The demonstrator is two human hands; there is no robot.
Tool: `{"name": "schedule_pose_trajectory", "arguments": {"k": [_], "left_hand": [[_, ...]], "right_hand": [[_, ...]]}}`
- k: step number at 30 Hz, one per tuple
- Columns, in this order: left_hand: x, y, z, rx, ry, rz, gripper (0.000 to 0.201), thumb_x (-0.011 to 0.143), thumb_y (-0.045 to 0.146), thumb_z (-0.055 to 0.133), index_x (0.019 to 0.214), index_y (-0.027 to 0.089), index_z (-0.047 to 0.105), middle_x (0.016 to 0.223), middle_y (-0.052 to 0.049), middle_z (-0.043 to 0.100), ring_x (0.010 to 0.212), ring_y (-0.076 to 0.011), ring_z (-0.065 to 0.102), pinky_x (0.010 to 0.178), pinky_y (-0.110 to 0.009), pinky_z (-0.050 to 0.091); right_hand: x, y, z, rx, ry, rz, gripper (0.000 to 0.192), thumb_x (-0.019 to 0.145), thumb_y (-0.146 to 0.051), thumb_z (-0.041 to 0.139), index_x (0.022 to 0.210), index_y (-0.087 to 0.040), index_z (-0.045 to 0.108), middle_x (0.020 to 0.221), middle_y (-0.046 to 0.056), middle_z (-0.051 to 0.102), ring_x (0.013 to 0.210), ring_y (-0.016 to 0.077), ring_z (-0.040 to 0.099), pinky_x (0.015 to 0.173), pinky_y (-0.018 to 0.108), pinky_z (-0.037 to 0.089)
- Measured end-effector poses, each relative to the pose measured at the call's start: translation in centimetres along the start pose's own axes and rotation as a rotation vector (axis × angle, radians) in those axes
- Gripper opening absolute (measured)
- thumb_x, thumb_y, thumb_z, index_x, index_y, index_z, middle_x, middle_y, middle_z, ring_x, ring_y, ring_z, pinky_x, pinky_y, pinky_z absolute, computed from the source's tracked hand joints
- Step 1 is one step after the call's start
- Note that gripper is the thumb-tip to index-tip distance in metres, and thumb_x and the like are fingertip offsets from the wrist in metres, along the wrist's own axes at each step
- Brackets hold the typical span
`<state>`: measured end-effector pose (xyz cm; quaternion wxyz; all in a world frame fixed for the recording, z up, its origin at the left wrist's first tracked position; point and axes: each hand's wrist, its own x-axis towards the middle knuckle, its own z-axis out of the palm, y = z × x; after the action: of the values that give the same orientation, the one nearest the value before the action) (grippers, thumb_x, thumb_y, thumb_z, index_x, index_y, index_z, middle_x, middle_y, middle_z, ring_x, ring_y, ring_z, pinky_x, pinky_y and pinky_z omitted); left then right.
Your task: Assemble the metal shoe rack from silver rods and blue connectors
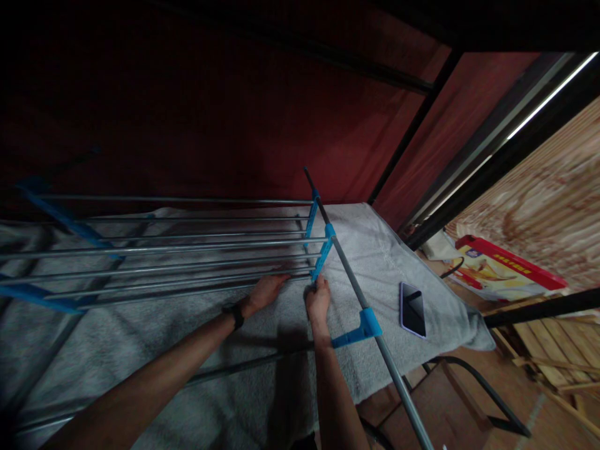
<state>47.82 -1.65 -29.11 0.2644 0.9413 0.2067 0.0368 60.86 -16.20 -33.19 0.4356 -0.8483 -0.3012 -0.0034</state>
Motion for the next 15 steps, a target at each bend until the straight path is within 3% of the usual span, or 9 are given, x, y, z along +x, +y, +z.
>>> {"name": "schedule_pose_trajectory", "arguments": {"k": [15], "left_hand": [[-0.01, -0.36, 0.31, -0.001, 0.009, 0.046, 0.044, 0.098, 0.006, 0.043, 0.13, 0.02, 0.069, 0.129, -0.01, 0.074, 0.115, -0.0241, 0.073, 0.103, -0.039, 0.055]], "right_hand": [[-0.15, 0.14, 0.23, -0.003, -0.004, 0.006, 0.046, 0.069, -0.006, 0.041, 0.108, -0.017, 0.065, 0.094, 0.005, 0.058, 0.09, 0.0202, 0.054, 0.092, 0.032, 0.047]]}}
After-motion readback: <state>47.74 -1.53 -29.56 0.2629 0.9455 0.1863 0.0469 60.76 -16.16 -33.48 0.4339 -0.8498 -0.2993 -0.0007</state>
